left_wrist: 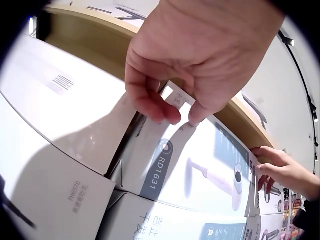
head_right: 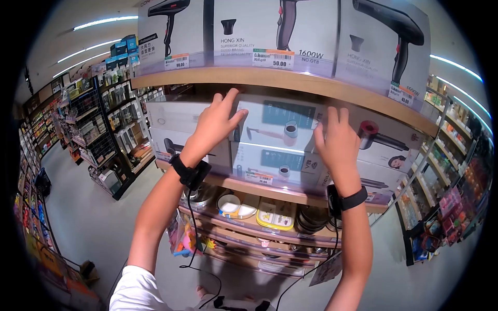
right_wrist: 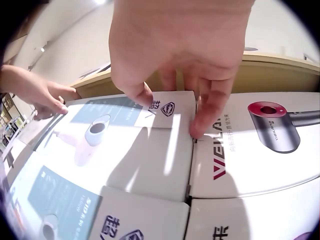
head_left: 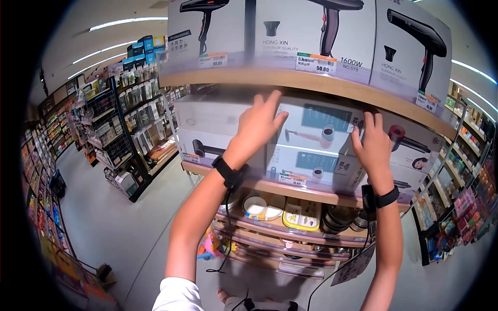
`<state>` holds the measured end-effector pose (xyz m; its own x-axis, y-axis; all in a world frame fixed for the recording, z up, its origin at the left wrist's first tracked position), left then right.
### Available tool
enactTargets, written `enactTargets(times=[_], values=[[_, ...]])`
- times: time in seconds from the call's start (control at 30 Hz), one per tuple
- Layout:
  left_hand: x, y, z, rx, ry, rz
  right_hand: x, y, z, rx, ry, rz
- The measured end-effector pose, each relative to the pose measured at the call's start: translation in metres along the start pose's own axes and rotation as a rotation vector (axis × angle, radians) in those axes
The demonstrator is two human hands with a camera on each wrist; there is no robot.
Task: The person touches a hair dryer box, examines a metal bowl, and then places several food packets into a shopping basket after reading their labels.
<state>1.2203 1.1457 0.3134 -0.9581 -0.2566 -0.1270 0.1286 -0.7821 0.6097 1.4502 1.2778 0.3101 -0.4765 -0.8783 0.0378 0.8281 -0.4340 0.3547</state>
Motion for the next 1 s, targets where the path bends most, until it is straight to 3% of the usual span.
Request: enactTargets(times=[0.13, 0.33, 0.53, 0.63, 0.73, 0.87, 0.9, 1.0], values=[[-0.002, -0.002, -0.005, -0.009, 0.015, 0.003, 0.002, 0.002, -0.002, 0.021, -0.044, 0.03], [-0.01, -0.009, -0.009, -0.065, 0.018, 0.0, 0.007, 0.005, -0.004, -0.093, -0.036, 0.093], [-0.011, -0.006, -0.005, -0.007, 0.037, 0.049, -0.012, 0.01, -0.017, 0.007, -0.095, 0.25], [-0.012, -0.005, -0.005, -0.027, 0.005, 0.039, -0.045, 0.031, -0.015, -0.199, -0.01, 0.176], [-0.013, -0.007, -0.008, -0.076, 0.011, 0.051, -0.072, 0.042, -0.004, -0.181, -0.029, 0.102], [-0.012, -0.012, -0.008, -0.13, -0.004, 0.076, -0.084, 0.027, 0.004, 0.116, -0.094, -0.181], [-0.012, -0.012, -0.008, -0.123, -0.005, 0.083, -0.082, 0.027, 0.003, 0.091, -0.023, -0.189], [-0.008, -0.015, -0.006, -0.107, -0.013, 0.093, -0.086, 0.027, 0.003, 0.136, -0.059, -0.24]])
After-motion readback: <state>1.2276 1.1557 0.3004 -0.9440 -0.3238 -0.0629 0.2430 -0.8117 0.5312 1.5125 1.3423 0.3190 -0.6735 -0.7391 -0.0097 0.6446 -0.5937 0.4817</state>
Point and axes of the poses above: each hand's wrist, its own z-axis towards the middle knuckle, its own y-axis out of the back of the hand, x = y × z, the point moved 4 cm from there along z, towards the middle knuckle, and after that the axes turned 8 degrees about z, right-handed, at the moved point
